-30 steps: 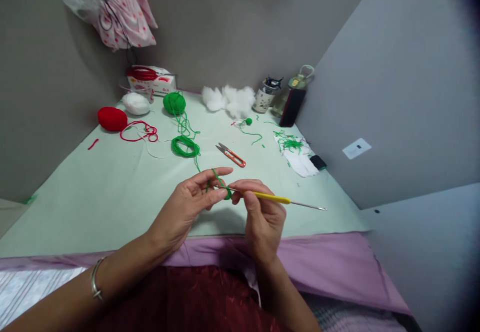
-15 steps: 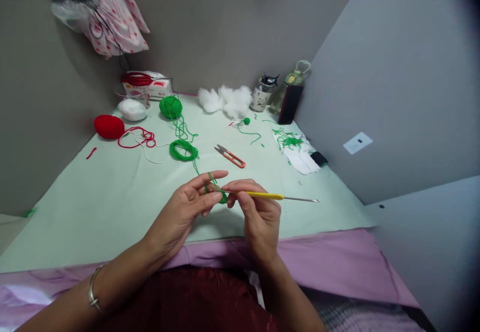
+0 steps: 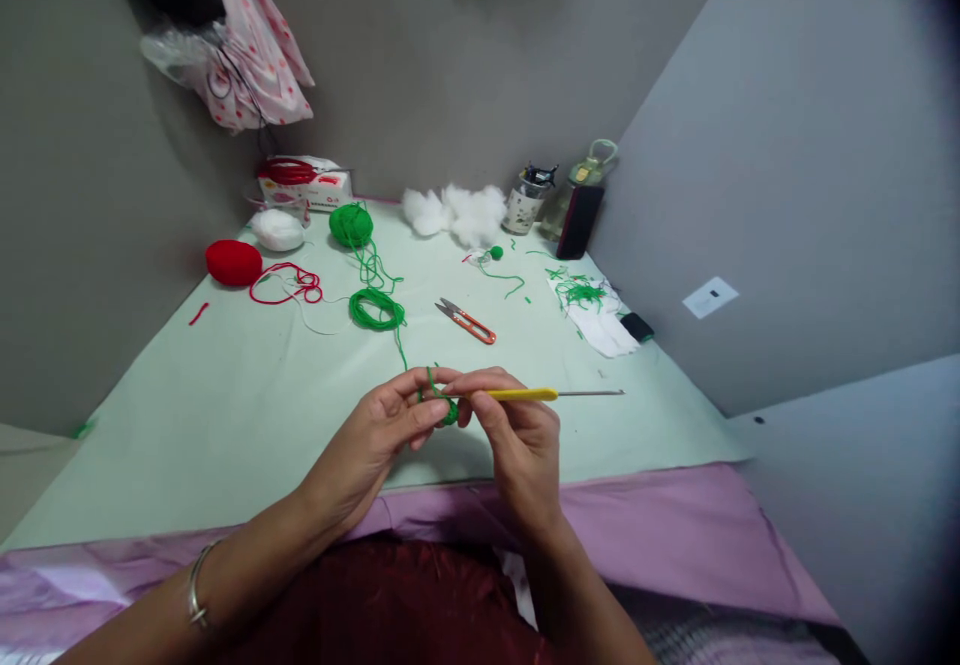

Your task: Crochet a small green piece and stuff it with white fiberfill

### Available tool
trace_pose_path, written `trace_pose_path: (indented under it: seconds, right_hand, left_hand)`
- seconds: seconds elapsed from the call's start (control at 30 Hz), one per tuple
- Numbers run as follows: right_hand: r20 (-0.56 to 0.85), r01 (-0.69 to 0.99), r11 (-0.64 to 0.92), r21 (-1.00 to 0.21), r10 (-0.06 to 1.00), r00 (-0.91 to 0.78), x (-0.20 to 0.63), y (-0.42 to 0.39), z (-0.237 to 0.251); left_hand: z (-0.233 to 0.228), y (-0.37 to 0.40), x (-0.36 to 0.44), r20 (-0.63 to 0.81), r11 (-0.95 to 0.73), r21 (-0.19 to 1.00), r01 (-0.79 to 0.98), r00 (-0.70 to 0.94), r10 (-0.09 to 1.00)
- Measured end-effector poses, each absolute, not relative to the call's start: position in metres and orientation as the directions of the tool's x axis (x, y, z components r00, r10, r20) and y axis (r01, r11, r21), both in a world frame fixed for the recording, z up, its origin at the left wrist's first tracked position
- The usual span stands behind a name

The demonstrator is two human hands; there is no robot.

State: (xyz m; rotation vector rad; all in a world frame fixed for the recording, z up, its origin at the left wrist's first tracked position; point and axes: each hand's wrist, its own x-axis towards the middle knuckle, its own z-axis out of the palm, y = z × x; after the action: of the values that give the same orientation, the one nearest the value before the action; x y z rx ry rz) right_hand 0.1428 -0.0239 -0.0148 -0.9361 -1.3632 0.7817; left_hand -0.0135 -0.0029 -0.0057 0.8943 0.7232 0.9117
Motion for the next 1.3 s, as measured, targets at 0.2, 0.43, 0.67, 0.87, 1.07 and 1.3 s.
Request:
trace_pose_path:
  seconds: [0.2, 0.43, 0.67, 0.87, 1.07, 1.3]
  right_hand:
    - [0.484, 0.097, 0.474, -0.875, 0.865, 0.135, 0.144, -0.022, -0.015]
    - [0.492, 0.025, 0.500, -0.866, 0.841, 0.226, 0.150, -0.025, -0.024]
    - [0.449, -0.068, 0.471, -0.880, 0.869, 0.210, 0.148, -0.024, -0.030]
    - [0.415, -0.086, 0.437, -0.895, 0.889, 0.194, 0.140, -0.021, -0.038]
    - [0.569, 0.116, 0.557, -0.822, 0.808, 0.156, 0.135, -0.024, -0.034]
    - [0.846, 0.626, 0.662, -0.413, 0.533, -0.006, 0.136, -0.033, -0.053]
  left_hand:
    - [-0.006, 0.000, -0.012, -0.163, 0.318, 0.877, -0.360, 0.401, 0.902]
    - [-0.004, -0.002, -0.005, -0.162, 0.301, 0.880, -0.368, 0.363, 0.917]
    - [-0.004, -0.005, -0.005, -0.181, 0.299, 0.892, -0.339, 0.337, 0.924]
    - [-0.008, -0.006, -0.013, -0.167, 0.255, 0.905, -0.340, 0.266, 0.949]
    - [-0.008, -0.006, -0.014, -0.171, 0.261, 0.902, -0.344, 0.272, 0.947]
    - [-0.011, -0.010, -0.009, -0.231, 0.361, 0.846, -0.392, 0.340, 0.912]
